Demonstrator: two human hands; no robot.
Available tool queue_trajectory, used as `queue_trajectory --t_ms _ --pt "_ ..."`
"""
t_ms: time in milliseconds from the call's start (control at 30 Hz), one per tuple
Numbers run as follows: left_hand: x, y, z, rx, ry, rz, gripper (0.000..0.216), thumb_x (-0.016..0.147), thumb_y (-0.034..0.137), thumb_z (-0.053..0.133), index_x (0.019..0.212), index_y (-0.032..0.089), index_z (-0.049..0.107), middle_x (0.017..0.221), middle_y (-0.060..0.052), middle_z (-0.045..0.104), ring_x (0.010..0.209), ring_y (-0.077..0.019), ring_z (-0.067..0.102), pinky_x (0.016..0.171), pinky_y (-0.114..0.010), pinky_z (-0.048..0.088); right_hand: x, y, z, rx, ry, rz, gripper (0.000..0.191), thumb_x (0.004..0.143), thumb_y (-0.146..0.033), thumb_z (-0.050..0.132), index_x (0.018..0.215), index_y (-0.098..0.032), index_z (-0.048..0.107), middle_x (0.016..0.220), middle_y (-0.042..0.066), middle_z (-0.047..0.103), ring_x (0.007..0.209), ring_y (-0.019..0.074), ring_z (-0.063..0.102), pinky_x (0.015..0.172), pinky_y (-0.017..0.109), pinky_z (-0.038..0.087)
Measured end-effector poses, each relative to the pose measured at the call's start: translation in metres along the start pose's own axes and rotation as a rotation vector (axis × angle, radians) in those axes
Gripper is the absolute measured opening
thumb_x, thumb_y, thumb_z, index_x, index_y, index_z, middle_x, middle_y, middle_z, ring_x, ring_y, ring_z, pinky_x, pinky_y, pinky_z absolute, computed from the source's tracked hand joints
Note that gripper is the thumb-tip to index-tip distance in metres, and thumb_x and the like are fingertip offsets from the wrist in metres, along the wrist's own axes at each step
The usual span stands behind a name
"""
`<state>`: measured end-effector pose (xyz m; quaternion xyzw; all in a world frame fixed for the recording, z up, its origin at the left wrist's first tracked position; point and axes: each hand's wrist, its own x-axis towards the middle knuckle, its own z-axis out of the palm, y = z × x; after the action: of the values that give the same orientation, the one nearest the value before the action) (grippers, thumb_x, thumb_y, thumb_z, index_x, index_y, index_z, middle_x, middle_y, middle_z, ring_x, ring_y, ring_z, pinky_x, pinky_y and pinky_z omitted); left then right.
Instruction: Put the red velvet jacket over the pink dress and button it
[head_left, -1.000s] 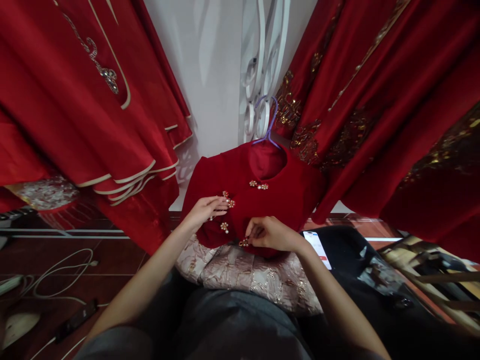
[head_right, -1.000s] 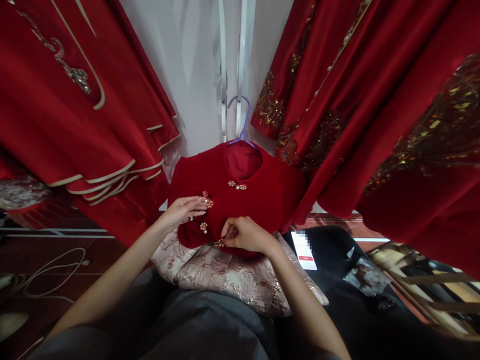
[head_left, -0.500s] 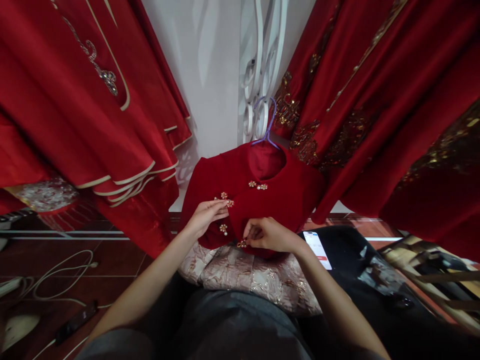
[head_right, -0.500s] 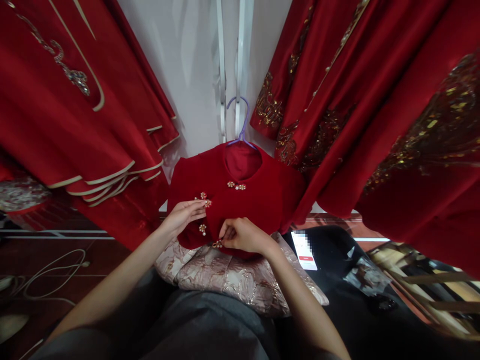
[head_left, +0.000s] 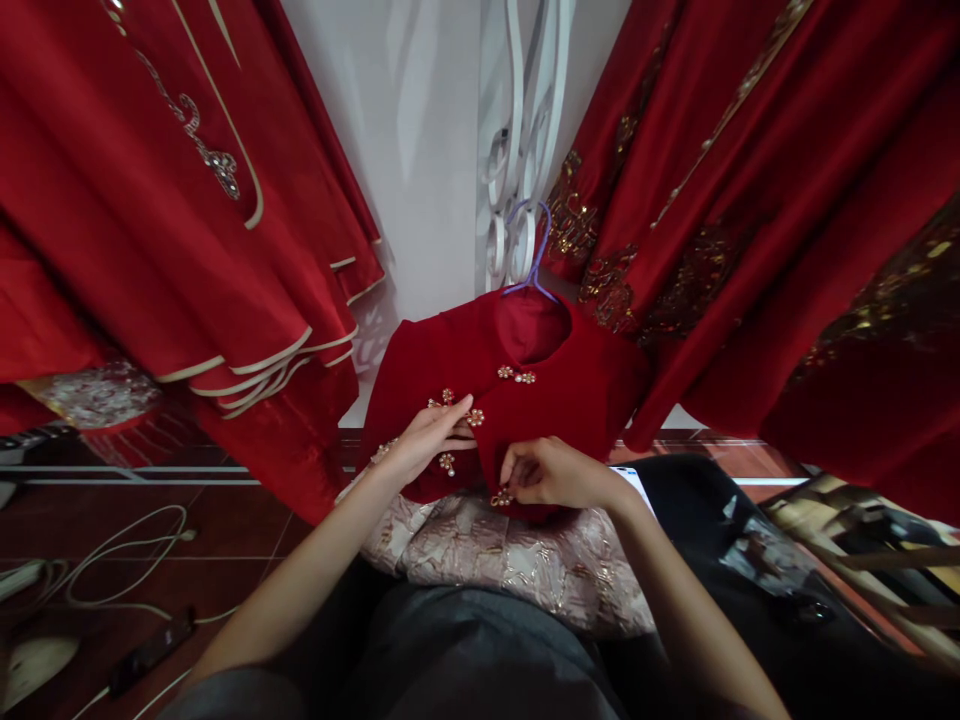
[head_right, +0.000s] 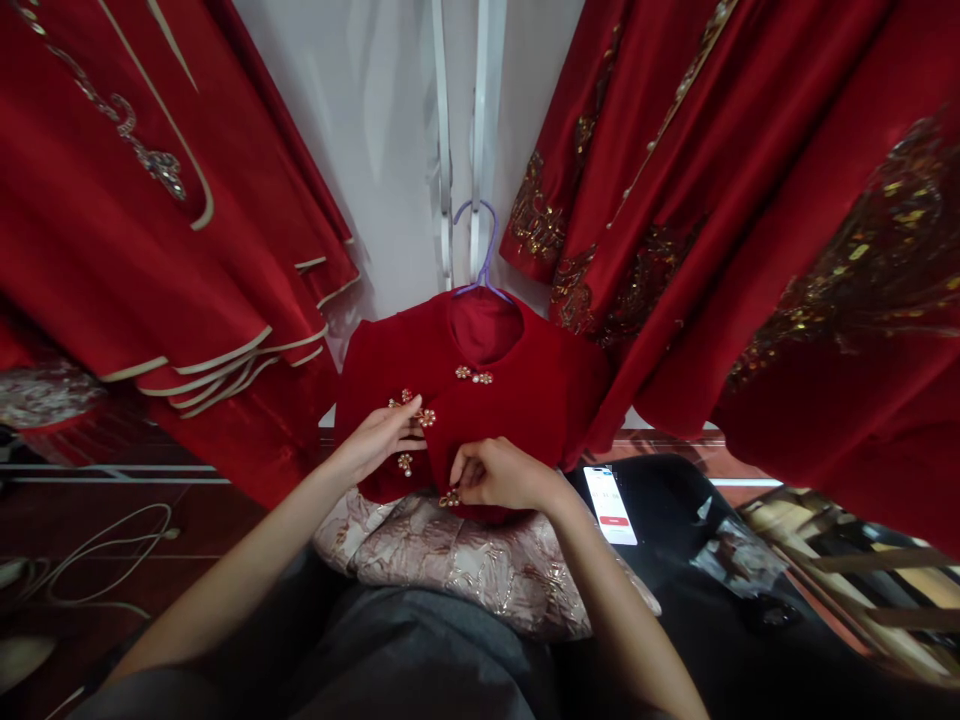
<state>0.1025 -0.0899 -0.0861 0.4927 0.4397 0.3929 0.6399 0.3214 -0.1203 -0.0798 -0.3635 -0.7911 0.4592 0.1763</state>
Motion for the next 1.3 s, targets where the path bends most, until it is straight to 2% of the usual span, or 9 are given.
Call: queue_trajectory --t_ms 100,267,400,533,767,933,1133,1200,1300 --pt "0.002 0.011 0.01 0.299 0.022 0.261 0.031 0.082 0.04 0.063 0.098 0.014 0.066 0.096 -0.008 0.067 0.085 -0.0157 0.062 0.079 -0.03 0.053 -0.01 -0.005 -0.012 -0.015 0.057 -0.009 0.017 0.076 -0.015 0.061 0.09 -0.019 0.07 0.082 0.002 0.073 0.075 0.014 0.069 0.071 0.026 0.054" --pt "0.02 0.03 0.03 0.952 0.226 0.746 0.022 0.088 0.027 0.054 0.106 0.021 0.066 0.109 -0.008 0.055 0.1 -0.0197 0.053 0.091 -0.037 0.044 -0.024 -0.015 -0.029 -0.012 0.231 -0.016 0.021 0.083 -0.027 0.061 0.102 -0.021 0.068 0.097 0.004 0.073 0.086 0.0156 0.069 0.078 0.03 0.056" --pt "0.039 0.039 0.042 1.353 0.28 0.874 0.02 0.086 0.027 0.058 0.103 0.02 0.066 0.113 -0.011 0.051 0.108 -0.0274 0.044 0.09 -0.044 0.039 -0.03 -0.017 -0.036 -0.032 0.304 -0.026 0.02 0.085 -0.027 0.058 0.102 -0.021 0.068 0.099 0.004 0.072 0.085 0.0144 0.068 0.08 0.03 0.056" --pt "0.05 0.042 0.042 1.487 0.241 0.988 0.014 0.088 0.024 0.054 0.093 0.017 0.065 0.107 -0.01 0.056 0.104 -0.0251 0.048 0.096 -0.049 0.035 -0.032 -0.015 -0.041 -0.049 0.341 -0.037 0.019 0.086 -0.028 0.056 0.1 -0.021 0.067 0.098 0.004 0.071 0.085 0.0142 0.068 0.08 0.03 0.055" --pt "0.062 0.038 0.036 1.559 0.146 1.378 0.02 0.091 0.017 0.041 0.085 0.016 0.061 0.083 -0.002 0.064 0.088 -0.0155 0.059 0.115 -0.052 0.025 -0.036 -0.025 -0.044 -0.057 0.43 -0.058 0.022 0.089 -0.036 0.055 0.099 -0.02 0.067 0.096 0.005 0.071 0.086 0.0163 0.068 0.077 0.03 0.055" --pt "0.067 0.034 0.037 1.624 0.192 1.428 0.024 0.091 0.014 0.037 0.081 0.017 0.059 0.072 0.001 0.061 0.074 -0.0133 0.059 0.115 -0.052 0.028 -0.035 -0.021 -0.044 -0.031 0.494 -0.065 0.021 0.088 -0.036 0.056 0.098 -0.021 0.067 0.095 0.005 0.071 0.087 0.0175 0.068 0.079 0.032 0.056" --pt "0.064 0.035 0.037 1.572 0.253 1.298 0.022 0.096 0.026 0.039 0.099 0.015 0.058 0.076 -0.001 0.065 0.069 -0.0147 0.062 0.115 -0.056 0.024 0.008 -0.019 -0.026 0.303 0.863 -0.217 0.035 0.083 -0.042 0.062 0.111 -0.021 0.058 0.121 0.009 0.063 0.114 0.0205 0.06 0.099 0.037 0.049" --pt "0.06 0.034 0.037 1.557 0.327 1.197 0.025 0.095 0.026 0.039 0.11 0.013 0.055 0.085 -0.005 0.068 0.076 -0.0176 0.064 0.114 -0.057 0.024 0.025 -0.023 -0.018 0.4 0.824 -0.22 0.048 0.082 -0.048 0.06 0.122 -0.022 0.053 0.135 0.01 0.055 0.125 0.0221 0.052 0.105 0.04 0.044" --pt "0.05 0.035 0.032 1.571 0.538 1.036 0.04 0.091 0.012 0.036 0.13 0.011 0.046 0.115 -0.015 0.063 0.105 -0.0254 0.06 0.114 -0.06 0.019 0.037 -0.02 -0.015 0.324 0.842 -0.055 0.065 0.082 -0.057 0.055 0.133 -0.018 0.046 0.137 0.014 0.052 0.134 0.028 0.042 0.108 0.046 0.039"
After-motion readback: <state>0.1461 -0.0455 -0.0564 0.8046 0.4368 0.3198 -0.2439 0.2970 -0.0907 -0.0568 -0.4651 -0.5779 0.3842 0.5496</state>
